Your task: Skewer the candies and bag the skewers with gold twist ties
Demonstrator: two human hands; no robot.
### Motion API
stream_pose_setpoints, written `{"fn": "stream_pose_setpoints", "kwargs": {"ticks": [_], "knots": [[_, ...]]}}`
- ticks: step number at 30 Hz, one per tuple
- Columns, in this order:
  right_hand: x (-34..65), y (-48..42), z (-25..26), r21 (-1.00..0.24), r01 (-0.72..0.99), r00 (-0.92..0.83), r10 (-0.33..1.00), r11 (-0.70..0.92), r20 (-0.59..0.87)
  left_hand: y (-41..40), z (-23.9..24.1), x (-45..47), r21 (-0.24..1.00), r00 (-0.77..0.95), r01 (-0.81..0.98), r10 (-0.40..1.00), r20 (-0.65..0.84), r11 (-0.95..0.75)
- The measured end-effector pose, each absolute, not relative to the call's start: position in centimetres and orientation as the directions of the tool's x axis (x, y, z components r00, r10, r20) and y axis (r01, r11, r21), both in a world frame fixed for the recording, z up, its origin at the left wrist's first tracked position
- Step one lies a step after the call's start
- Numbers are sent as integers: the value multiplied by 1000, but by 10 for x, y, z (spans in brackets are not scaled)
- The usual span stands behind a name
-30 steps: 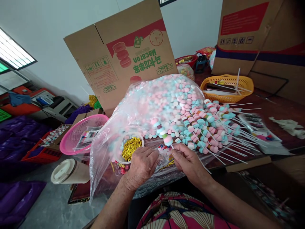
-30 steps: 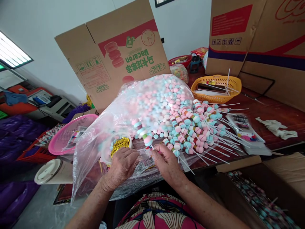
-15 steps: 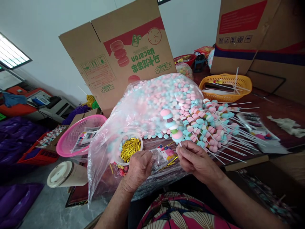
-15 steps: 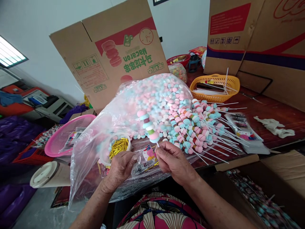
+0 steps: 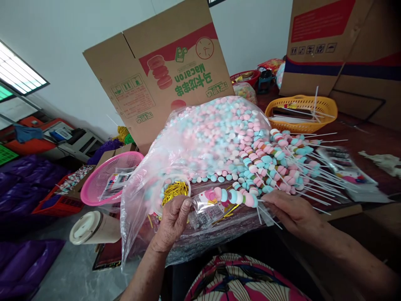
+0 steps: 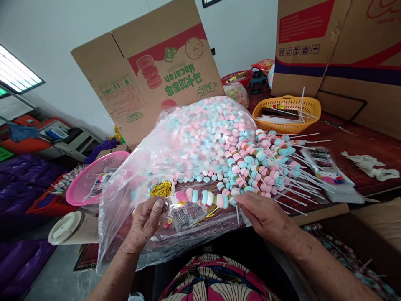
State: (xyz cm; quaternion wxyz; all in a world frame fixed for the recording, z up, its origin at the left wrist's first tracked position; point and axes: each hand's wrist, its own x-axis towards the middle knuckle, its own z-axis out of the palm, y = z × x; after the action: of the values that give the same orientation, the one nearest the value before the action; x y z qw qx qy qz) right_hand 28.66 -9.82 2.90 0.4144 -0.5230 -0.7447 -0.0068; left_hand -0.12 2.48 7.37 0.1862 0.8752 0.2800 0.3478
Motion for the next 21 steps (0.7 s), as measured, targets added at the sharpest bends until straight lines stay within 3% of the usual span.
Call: {"fn": "stream_pose_setpoints", "kwargs": {"ticks": [4, 7, 13, 21], "knots": [[297, -103, 28, -375, 824, -197, 835, 425, 514, 27, 82, 3, 389, 711, 441, 579, 400, -809], [309, -106, 26, -401, 842, -150, 872, 360, 467, 32, 91, 4, 255, 798, 419, 487, 354, -872], [314, -109, 26, -464, 839, 36, 823, 283, 567, 34, 98, 1, 312, 768, 385, 488, 415, -869], [296, -118, 19, -457, 808, -50, 815, 373, 577, 31, 90, 5, 261, 757, 380, 461, 463, -887]]}}
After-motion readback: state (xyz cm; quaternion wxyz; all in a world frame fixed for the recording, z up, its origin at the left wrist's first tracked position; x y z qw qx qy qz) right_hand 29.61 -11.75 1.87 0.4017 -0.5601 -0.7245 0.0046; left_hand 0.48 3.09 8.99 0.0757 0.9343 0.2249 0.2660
